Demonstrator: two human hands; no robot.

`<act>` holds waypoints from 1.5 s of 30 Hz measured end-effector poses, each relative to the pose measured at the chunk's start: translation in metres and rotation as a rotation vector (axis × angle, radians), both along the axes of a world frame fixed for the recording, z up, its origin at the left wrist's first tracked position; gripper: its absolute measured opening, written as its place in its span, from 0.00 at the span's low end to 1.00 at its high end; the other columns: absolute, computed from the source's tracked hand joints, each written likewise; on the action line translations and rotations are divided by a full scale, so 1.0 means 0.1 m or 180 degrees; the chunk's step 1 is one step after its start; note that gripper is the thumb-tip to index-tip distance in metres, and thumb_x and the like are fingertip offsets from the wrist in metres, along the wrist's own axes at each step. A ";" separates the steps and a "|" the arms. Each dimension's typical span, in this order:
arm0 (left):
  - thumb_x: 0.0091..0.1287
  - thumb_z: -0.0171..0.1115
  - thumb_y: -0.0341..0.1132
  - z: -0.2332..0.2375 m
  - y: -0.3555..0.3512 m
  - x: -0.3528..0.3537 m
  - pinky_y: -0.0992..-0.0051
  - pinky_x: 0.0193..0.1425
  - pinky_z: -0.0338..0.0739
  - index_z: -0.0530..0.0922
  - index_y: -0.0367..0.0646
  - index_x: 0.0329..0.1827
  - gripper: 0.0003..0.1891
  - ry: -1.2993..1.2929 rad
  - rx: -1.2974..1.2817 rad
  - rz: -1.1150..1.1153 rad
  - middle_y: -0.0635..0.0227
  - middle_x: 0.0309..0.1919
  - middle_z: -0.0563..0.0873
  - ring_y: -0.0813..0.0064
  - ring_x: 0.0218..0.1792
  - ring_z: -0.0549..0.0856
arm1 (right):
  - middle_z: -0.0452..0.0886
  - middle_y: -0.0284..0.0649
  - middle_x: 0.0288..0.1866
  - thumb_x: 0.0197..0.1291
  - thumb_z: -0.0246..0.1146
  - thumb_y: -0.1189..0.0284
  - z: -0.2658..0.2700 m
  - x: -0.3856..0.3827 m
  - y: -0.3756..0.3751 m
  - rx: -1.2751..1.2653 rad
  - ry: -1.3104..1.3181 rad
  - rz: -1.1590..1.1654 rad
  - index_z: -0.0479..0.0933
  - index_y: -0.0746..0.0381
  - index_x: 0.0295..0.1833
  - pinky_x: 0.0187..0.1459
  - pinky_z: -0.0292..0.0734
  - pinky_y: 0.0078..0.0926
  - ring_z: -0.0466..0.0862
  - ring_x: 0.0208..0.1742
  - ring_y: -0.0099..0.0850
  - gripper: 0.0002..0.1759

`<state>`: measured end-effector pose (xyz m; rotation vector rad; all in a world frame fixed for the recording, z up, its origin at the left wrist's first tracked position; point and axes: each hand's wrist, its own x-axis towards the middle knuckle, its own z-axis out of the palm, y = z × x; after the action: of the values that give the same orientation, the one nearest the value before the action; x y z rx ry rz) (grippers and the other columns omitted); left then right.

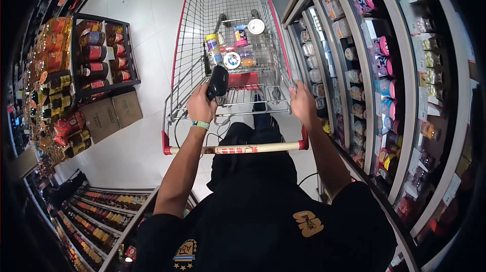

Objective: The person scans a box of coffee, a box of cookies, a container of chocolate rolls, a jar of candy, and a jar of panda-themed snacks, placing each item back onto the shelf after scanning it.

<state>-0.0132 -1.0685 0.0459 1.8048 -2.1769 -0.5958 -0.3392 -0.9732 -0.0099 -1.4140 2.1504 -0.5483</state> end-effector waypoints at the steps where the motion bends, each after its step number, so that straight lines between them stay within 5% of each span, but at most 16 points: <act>1: 0.52 0.70 0.26 0.01 -0.04 -0.01 0.53 0.48 0.80 0.82 0.41 0.56 0.25 -0.0012 0.0048 0.0000 0.54 0.44 0.85 0.44 0.44 0.86 | 0.82 0.55 0.56 0.71 0.64 0.67 0.04 0.01 -0.11 -0.0046 -0.0040 0.0008 0.74 0.63 0.65 0.55 0.80 0.53 0.83 0.54 0.59 0.21; 4: 0.51 0.70 0.26 0.05 -0.13 -0.04 0.53 0.48 0.80 0.82 0.41 0.56 0.25 -0.0104 0.0205 -0.0066 0.54 0.44 0.85 0.44 0.44 0.86 | 0.81 0.58 0.56 0.71 0.64 0.70 0.13 0.04 -0.39 -0.0161 -0.0061 0.0020 0.75 0.65 0.65 0.57 0.78 0.53 0.82 0.55 0.62 0.21; 13: 0.49 0.68 0.26 -0.05 -0.29 0.00 0.54 0.47 0.81 0.82 0.42 0.54 0.24 0.0180 0.0430 -0.0039 0.55 0.42 0.87 0.45 0.43 0.86 | 0.80 0.46 0.60 0.58 0.61 0.85 -0.10 0.11 -1.03 -0.1155 0.0431 0.0309 0.77 0.61 0.58 0.59 0.81 0.41 0.81 0.61 0.49 0.21; 18: 0.48 0.67 0.20 -0.02 -0.32 0.01 0.61 0.42 0.80 0.84 0.40 0.53 0.25 0.0423 0.0660 0.0129 0.53 0.40 0.87 0.48 0.38 0.87 | 0.81 0.49 0.54 0.56 0.61 0.86 -0.35 0.63 -1.32 -0.0998 -0.0303 0.0668 0.77 0.61 0.54 0.59 0.78 0.44 0.82 0.58 0.51 0.20; 24: 0.43 0.63 0.20 -0.04 -0.46 0.02 0.61 0.44 0.81 0.84 0.39 0.50 0.25 0.0484 0.0949 -0.0029 0.54 0.37 0.86 0.48 0.39 0.86 | 0.83 0.50 0.54 0.66 0.64 0.72 -1.05 0.95 -1.78 0.0741 -0.0752 0.1629 0.79 0.62 0.58 0.57 0.79 0.44 0.84 0.54 0.50 0.16; 27: 0.40 0.67 0.24 -0.19 -0.40 0.11 0.62 0.44 0.78 0.84 0.43 0.51 0.28 0.0514 0.0841 -0.0080 0.63 0.39 0.87 0.56 0.37 0.85 | 0.85 0.50 0.52 0.66 0.65 0.71 -1.56 1.07 -2.10 0.1583 -0.0481 0.2093 0.80 0.63 0.58 0.56 0.80 0.43 0.86 0.51 0.50 0.16; 30: 0.42 0.64 0.26 -0.21 -0.45 0.16 0.67 0.37 0.73 0.85 0.40 0.50 0.26 0.0707 0.0647 -0.0201 0.65 0.38 0.87 0.64 0.34 0.85 | 0.88 0.47 0.50 0.66 0.64 0.69 -2.23 1.04 -2.23 0.1760 -0.0705 0.1496 0.80 0.63 0.60 0.54 0.81 0.41 0.88 0.50 0.45 0.18; 32: 0.42 0.65 0.28 -0.29 -0.45 0.17 0.68 0.35 0.73 0.86 0.38 0.51 0.26 0.0894 0.0410 -0.0206 0.63 0.38 0.87 0.66 0.33 0.84 | 0.88 0.50 0.56 0.62 0.59 0.64 -2.81 1.00 -2.15 0.1979 -0.0918 0.0663 0.83 0.58 0.62 0.62 0.80 0.43 0.87 0.59 0.48 0.23; 36: 0.51 0.71 0.35 -0.19 -0.57 0.27 0.70 0.36 0.75 0.87 0.36 0.54 0.25 0.1077 0.1131 -0.0360 0.62 0.40 0.89 0.67 0.35 0.87 | 0.89 0.52 0.54 0.61 0.60 0.63 -3.69 1.02 -2.00 0.2201 -0.0830 -0.0019 0.82 0.60 0.63 0.64 0.79 0.43 0.88 0.58 0.48 0.26; 39: 0.57 0.72 0.36 -0.23 -0.61 0.32 0.73 0.36 0.76 0.88 0.38 0.51 0.19 0.1143 0.1287 -0.0517 0.65 0.41 0.90 0.72 0.35 0.88 | 0.89 0.57 0.52 0.62 0.60 0.65 -3.81 1.12 -2.04 0.2078 -0.0942 -0.0680 0.82 0.65 0.60 0.55 0.84 0.40 0.90 0.56 0.46 0.23; 41: 0.58 0.72 0.34 -0.23 -0.67 0.33 0.75 0.36 0.76 0.89 0.39 0.50 0.17 0.1181 0.1410 -0.0500 0.67 0.40 0.91 0.74 0.34 0.88 | 0.90 0.57 0.48 0.67 0.58 0.66 -3.74 1.16 -2.20 0.2687 -0.1909 -0.1410 0.80 0.67 0.59 0.39 0.87 0.37 0.92 0.46 0.44 0.20; 45: 0.60 0.74 0.33 -0.27 -0.69 0.34 0.79 0.37 0.76 0.90 0.44 0.48 0.13 0.1249 0.1663 -0.0574 0.73 0.38 0.91 0.79 0.33 0.88 | 0.89 0.54 0.42 0.73 0.55 0.64 -3.88 1.24 -2.37 0.2461 -0.2681 -0.2337 0.78 0.68 0.59 0.27 0.85 0.32 0.92 0.36 0.39 0.20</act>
<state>0.0210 -1.1376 0.0185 1.5235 -2.0366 -1.5346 -0.2148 -1.2103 -0.3977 0.0752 1.7590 -0.3729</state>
